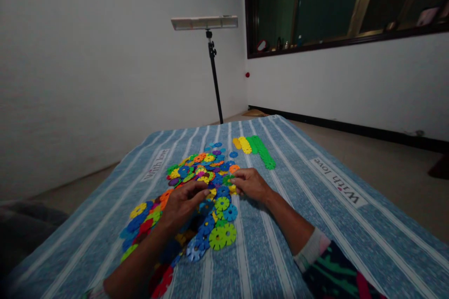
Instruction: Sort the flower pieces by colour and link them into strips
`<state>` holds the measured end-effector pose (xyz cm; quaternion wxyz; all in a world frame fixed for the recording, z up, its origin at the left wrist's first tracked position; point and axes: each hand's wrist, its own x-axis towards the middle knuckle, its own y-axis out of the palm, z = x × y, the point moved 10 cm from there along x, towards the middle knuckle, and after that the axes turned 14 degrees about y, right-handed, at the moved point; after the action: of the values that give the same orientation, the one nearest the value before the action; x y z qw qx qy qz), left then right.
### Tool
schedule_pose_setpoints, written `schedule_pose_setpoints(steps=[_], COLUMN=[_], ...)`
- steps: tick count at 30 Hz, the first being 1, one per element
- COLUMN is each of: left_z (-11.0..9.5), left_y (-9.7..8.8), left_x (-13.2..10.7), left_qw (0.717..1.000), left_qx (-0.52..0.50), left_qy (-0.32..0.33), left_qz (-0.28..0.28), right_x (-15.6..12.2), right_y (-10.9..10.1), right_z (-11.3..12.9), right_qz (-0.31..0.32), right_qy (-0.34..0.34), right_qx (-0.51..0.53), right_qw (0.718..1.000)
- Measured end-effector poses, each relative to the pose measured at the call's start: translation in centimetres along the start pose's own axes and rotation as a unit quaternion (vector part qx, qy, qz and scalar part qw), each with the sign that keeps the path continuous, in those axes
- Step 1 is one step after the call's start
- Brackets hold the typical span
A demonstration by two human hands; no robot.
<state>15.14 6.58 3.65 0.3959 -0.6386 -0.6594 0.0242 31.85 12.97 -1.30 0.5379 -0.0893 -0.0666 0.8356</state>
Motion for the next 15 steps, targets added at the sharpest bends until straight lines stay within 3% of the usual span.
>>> schedule_pose_setpoints(steps=[2, 3, 6, 9, 15], left_z=[0.3, 0.4, 0.6, 0.6, 0.5], left_y=[-0.7, -1.0, -1.5, -1.3, -0.9], left_x=[0.1, 0.1, 0.2, 0.2, 0.1], left_qw=[1.0, 1.0, 0.998, 0.997, 0.994], left_qx=[0.015, 0.025, 0.057, 0.08, 0.104], left_qy=[0.003, 0.005, 0.013, 0.021, 0.026], left_qz=[-0.013, -0.015, -0.018, -0.009, 0.013], right_x=[0.6, 0.6, 0.0, -0.2, 0.4], right_y=[-4.0, -6.6, -12.3, -14.4, -15.1], right_z=[-1.2, -1.7, -3.2, -4.7, -5.5], right_qz=[-0.06, -0.125, -0.241, -0.247, -0.273], right_qy=[0.011, 0.018, 0.047, 0.078, 0.11], right_qx=[-0.01, -0.054, -0.199, -0.253, -0.303], right_qw=[0.998, 0.991, 0.949, 0.932, 0.906])
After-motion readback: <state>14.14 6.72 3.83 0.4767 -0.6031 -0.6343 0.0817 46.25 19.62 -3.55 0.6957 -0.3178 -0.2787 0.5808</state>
